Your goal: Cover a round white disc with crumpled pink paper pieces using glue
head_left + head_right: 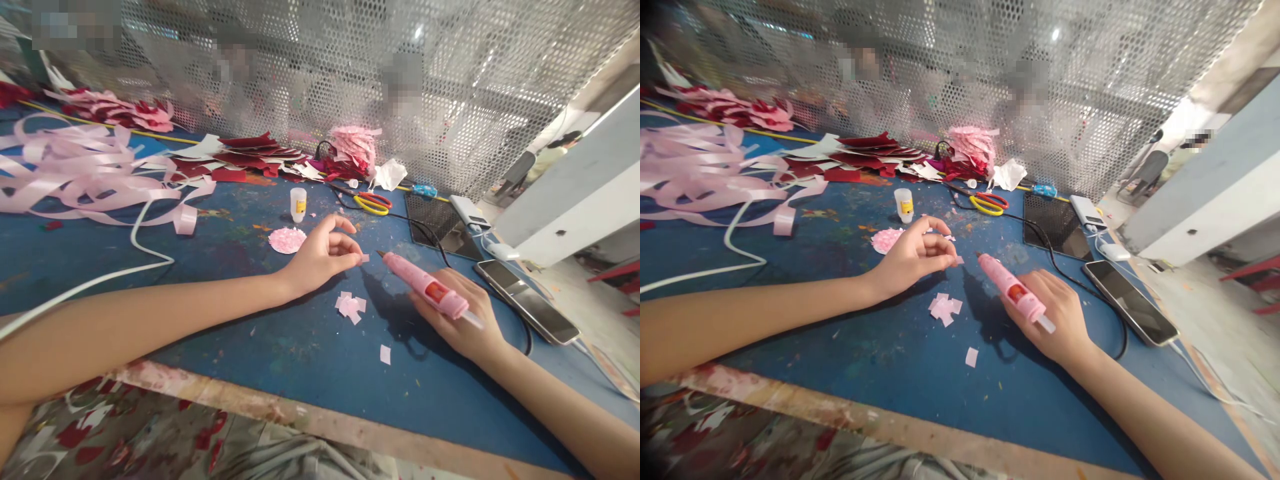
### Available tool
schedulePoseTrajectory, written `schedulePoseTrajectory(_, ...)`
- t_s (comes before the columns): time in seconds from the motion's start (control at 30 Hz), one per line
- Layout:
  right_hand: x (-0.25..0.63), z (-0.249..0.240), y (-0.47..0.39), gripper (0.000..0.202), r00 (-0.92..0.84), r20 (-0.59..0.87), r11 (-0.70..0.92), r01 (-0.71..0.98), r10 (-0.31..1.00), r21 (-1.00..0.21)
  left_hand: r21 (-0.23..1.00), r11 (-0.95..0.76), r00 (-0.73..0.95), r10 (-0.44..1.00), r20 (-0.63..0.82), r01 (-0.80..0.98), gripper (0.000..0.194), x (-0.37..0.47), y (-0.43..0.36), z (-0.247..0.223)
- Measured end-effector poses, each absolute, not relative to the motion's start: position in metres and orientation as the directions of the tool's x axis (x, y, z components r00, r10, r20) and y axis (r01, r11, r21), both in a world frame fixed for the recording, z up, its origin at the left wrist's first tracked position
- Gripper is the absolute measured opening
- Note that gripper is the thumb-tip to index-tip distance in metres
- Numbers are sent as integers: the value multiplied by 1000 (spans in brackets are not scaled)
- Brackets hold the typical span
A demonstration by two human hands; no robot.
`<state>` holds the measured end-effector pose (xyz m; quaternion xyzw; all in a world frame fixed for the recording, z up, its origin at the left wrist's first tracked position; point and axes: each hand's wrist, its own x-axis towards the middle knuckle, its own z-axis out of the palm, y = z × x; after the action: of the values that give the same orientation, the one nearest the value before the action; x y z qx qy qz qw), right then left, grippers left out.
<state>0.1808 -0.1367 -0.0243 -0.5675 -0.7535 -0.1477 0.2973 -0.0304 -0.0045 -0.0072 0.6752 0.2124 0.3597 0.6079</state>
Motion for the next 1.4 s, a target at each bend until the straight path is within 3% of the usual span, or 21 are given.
schedulePoseTrajectory(0.13, 186, -23, -131, 29, 183, 585, 50, 932, 790, -359, 970, -201, 624, 743, 242, -137, 33, -30, -4, -8)
schedulePoseTrajectory(0.2, 190, -23, -129, 38, 340, 487, -99, 885, 804, -454, 971, -186, 625, 742, 240, -152, 34, -30, -4, -8)
schedulePoseTrajectory(0.3, 194, -24, -126, 42, 438, 329, -222, 820, 836, -528, 972, -160, 642, 731, 232, -170, 35, -30, -4, -8)
schedulePoseTrajectory(0.37, 193, -24, -126, 41, 431, 330, -203, 813, 840, -545, 973, -158, 649, 725, 230, -168, 35, -30, -5, -9)
schedulePoseTrajectory(0.47, 192, -24, -127, 47, 416, 503, -68, 817, 757, -573, 973, -165, 662, 712, 232, -164, 36, -31, -4, -9)
schedulePoseTrajectory(0.57, 192, -19, -131, 41, 435, 741, 134, 811, 511, -569, 971, -160, 675, 699, 237, -175, 38, -31, -4, -10)
schedulePoseTrajectory(0.63, 190, -14, -137, 35, 393, 877, 234, 857, 277, -458, 974, -132, 678, 700, 225, -186, 39, -31, -5, -10)
schedulePoseTrajectory(0.7, 182, -10, -144, 26, 304, 933, 281, 894, 193, -349, 975, -91, 688, 695, 208, -202, 40, -31, -7, -10)
schedulePoseTrajectory(0.73, 176, -10, -147, 20, 270, 928, 303, 889, 255, -342, 975, -71, 702, 683, 202, -211, 39, -31, -9, -9)
schedulePoseTrajectory(0.8, 160, -12, -150, 12, 195, 810, 322, 846, 553, -424, 973, -36, 741, 643, 196, -226, 39, -32, -12, -8)
schedulePoseTrajectory(0.87, 145, -17, -148, 18, 111, 669, 322, 811, 735, -488, 974, -7, 780, 598, 184, -225, 39, -33, -17, -7)
schedulePoseTrajectory(0.93, 134, -23, -142, 19, 32, 562, 326, 787, 826, -523, 977, 17, 811, 561, 165, -211, 39, -34, -22, -5)
schedulePoseTrajectory(1.1, 130, -26, -135, 11, -52, 552, 386, 769, 832, -509, 984, 29, 858, 495, 137, -174, 39, -35, -32, -3)
schedulePoseTrajectory(1.4, 132, -18, -142, 10, -88, 615, 415, 811, 783, -412, 989, -22, 841, 523, 138, -149, 40, -33, -31, -4)
